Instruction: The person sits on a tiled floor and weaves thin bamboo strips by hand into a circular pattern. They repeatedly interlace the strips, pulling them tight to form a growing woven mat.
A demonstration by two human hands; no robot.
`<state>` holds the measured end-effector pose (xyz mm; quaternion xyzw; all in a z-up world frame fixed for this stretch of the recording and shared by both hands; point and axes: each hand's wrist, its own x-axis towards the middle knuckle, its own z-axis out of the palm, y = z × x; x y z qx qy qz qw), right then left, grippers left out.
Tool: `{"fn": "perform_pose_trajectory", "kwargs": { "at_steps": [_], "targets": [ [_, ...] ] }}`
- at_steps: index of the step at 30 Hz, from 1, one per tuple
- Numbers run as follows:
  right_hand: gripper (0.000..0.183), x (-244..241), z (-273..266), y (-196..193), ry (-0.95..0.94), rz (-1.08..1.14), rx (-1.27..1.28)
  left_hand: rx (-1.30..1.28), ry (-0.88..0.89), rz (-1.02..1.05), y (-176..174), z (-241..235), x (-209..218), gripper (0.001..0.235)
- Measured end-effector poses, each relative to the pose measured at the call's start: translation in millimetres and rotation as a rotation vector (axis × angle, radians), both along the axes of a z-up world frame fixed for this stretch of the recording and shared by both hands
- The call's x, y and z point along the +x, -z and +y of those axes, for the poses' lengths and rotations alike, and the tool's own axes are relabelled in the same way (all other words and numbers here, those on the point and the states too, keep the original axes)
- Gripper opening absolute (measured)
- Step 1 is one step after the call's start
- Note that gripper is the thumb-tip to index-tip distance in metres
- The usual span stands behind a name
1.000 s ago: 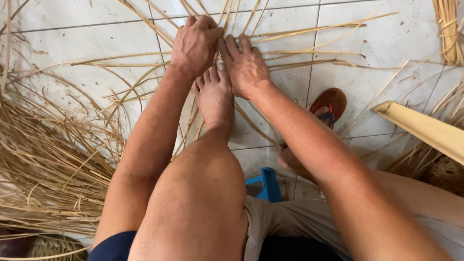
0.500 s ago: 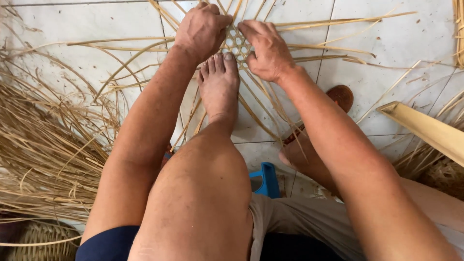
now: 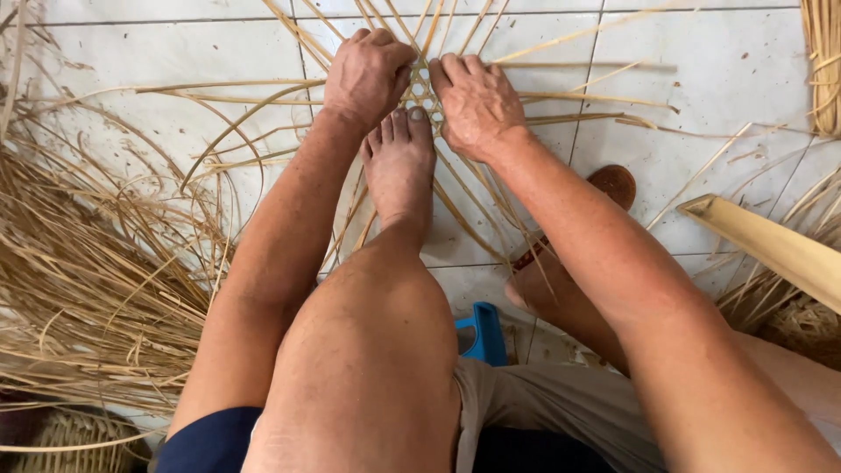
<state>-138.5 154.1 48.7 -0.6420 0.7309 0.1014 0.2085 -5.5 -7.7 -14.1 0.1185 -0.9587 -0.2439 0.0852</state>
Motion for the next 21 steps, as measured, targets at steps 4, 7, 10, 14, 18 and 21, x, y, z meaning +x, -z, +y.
{"fn": "perform_pose_trajectory", "kwargs": {
  "at_steps": [4,7,10,14,18,21],
  "targets": [
    [0.049,3.5,-11.6,-14.9,0.036,0.002,0.16,0.023,0.033,-0.014,4.8,-6.8,-2.9,0.014],
    [0.045,7.7,-15.1,-20.8,0.054,0.137,-0.041,0.098,0.087,-0.053,-2.0,-12.6,-4.3,0.015],
    [0.044,13.8,-13.5,-23.1,0.088,0.112,-0.207,0.127,0.129,-0.02,-7.5,-15.2,-2.9,0.019],
    [0.049,9.0,-8.4,-7.0,0.07,-0.019,-0.25,0.146,0.069,-0.103,-12.2,-21.7,-3.3,0.034],
    [0.05,7.1,-7.6,-0.1,0.044,-0.049,-0.228,0.109,0.046,-0.103,-7.5,-22.5,1.2,0.028],
    [0.027,-4.6,-16.0,7.9,-0.017,0.038,-0.291,-0.039,0.127,0.007,-12.8,-18.9,-0.2,0.027]
  ]
}}
